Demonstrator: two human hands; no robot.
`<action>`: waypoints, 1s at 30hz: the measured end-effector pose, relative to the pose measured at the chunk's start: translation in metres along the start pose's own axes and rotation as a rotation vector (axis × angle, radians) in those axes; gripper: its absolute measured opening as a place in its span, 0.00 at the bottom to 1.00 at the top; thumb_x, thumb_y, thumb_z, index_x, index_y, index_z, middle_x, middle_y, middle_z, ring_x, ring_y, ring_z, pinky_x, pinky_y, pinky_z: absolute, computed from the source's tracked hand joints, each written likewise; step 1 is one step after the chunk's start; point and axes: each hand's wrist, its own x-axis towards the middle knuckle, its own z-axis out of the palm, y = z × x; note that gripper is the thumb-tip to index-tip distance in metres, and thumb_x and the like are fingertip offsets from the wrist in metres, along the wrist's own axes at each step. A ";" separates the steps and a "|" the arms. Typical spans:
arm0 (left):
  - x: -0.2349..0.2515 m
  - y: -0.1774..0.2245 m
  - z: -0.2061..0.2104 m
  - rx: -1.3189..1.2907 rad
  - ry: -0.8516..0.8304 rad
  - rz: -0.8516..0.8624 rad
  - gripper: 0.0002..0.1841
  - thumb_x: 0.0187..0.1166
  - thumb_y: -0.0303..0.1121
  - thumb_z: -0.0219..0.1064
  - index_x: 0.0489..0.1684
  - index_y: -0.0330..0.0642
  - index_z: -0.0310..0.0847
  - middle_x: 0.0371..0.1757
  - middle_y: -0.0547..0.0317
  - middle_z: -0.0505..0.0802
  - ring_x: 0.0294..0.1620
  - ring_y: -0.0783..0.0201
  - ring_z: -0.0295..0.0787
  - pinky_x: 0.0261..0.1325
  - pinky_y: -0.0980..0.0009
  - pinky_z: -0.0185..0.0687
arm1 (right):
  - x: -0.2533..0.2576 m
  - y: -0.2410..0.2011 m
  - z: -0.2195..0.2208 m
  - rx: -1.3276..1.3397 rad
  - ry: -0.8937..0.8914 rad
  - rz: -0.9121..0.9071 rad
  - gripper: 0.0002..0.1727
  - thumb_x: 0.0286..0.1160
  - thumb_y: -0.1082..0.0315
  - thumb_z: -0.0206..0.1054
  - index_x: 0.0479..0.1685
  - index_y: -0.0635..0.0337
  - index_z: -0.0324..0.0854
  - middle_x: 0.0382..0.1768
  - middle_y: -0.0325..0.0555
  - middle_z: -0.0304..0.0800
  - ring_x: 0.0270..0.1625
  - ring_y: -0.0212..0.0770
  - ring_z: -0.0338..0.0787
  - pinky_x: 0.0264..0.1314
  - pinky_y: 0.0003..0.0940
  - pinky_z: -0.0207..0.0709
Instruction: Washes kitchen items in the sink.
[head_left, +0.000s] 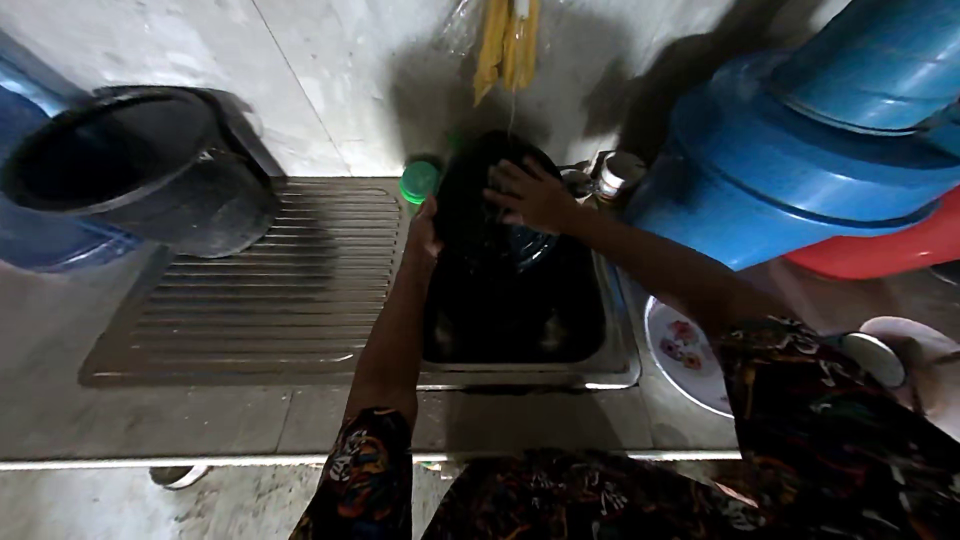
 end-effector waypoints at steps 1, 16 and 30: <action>0.001 -0.005 0.001 -0.021 0.008 0.004 0.26 0.95 0.49 0.43 0.82 0.43 0.65 0.64 0.50 0.89 0.60 0.58 0.89 0.62 0.55 0.87 | 0.002 0.002 0.001 -0.025 0.038 0.078 0.34 0.90 0.44 0.52 0.91 0.48 0.63 0.93 0.52 0.56 0.95 0.58 0.51 0.94 0.67 0.38; -0.020 -0.030 -0.025 -0.157 0.118 0.055 0.27 0.96 0.51 0.35 0.79 0.46 0.68 0.64 0.52 0.89 0.62 0.59 0.87 0.65 0.55 0.85 | -0.060 -0.012 -0.002 0.088 0.121 0.240 0.32 0.91 0.47 0.52 0.89 0.55 0.67 0.90 0.54 0.62 0.93 0.65 0.55 0.91 0.69 0.44; -0.044 -0.061 0.003 -0.175 -0.007 -0.462 0.38 0.87 0.68 0.35 0.74 0.47 0.71 0.60 0.45 0.88 0.58 0.47 0.86 0.56 0.43 0.85 | -0.014 -0.074 -0.105 0.690 -0.272 0.289 0.22 0.79 0.63 0.73 0.65 0.68 0.80 0.50 0.64 0.90 0.55 0.59 0.91 0.64 0.59 0.81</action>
